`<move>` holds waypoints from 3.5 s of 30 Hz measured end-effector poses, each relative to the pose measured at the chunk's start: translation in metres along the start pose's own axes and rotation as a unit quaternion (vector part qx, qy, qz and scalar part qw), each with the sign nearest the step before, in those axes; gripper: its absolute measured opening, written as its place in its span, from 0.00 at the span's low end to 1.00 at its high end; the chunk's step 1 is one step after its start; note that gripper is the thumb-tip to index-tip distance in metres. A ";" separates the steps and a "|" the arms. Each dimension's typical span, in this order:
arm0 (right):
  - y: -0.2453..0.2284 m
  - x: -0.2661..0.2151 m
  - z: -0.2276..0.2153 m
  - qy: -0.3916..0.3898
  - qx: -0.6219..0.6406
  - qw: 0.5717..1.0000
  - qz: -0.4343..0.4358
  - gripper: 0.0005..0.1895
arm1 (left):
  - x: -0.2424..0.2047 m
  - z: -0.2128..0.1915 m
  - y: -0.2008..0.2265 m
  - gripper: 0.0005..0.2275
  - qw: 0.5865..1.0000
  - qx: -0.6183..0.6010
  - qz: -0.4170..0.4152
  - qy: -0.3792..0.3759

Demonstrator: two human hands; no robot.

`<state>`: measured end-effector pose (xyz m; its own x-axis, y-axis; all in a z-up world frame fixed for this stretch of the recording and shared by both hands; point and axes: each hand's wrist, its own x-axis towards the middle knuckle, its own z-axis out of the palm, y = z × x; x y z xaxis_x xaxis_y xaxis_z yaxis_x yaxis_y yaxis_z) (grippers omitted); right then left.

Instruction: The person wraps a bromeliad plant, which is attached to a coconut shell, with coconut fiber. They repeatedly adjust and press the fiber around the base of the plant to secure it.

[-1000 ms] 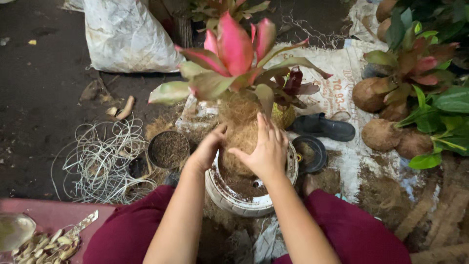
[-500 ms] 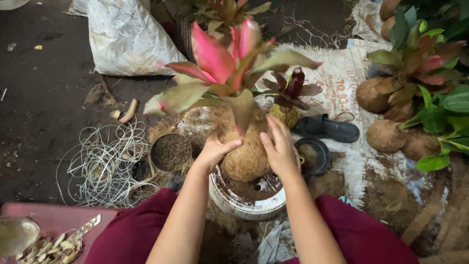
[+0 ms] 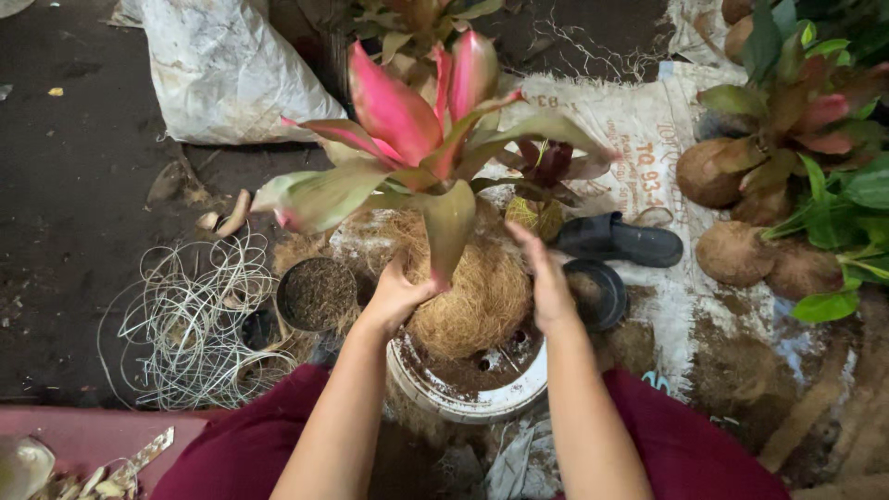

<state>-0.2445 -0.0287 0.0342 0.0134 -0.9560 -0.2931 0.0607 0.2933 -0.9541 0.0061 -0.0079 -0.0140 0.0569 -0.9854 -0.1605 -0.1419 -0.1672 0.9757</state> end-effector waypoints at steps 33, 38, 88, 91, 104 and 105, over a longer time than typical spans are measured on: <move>-0.013 -0.044 0.055 0.039 -0.262 0.900 -0.347 0.31 | -0.009 -0.027 0.058 0.38 0.966 -0.163 -0.195 -0.043; -0.002 -0.032 0.047 0.011 -0.161 0.952 -0.260 0.29 | -0.003 -0.021 0.053 0.38 0.975 -0.166 -0.141 -0.045; 0.074 0.002 0.038 -0.055 0.418 0.907 0.014 0.32 | -0.007 -0.006 0.021 0.36 0.971 -0.217 -0.097 0.012; 0.058 -0.004 0.034 -0.018 0.346 0.937 0.044 0.33 | -0.004 0.004 0.001 0.34 0.948 -0.283 -0.146 -0.007; -0.042 -0.050 -0.019 0.004 0.068 0.994 0.089 0.35 | -0.009 -0.003 0.094 0.26 0.815 -0.551 -0.137 -0.117; -0.037 -0.060 -0.021 -0.005 0.065 0.988 0.143 0.32 | -0.011 -0.006 0.106 0.26 0.818 -0.546 -0.141 -0.111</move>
<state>-0.2688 0.0180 0.0861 0.0576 -0.8341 -0.5486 0.1807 0.5492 -0.8159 -0.0040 -0.0150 0.0916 -0.2627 -0.9144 -0.3081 0.8206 -0.3797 0.4271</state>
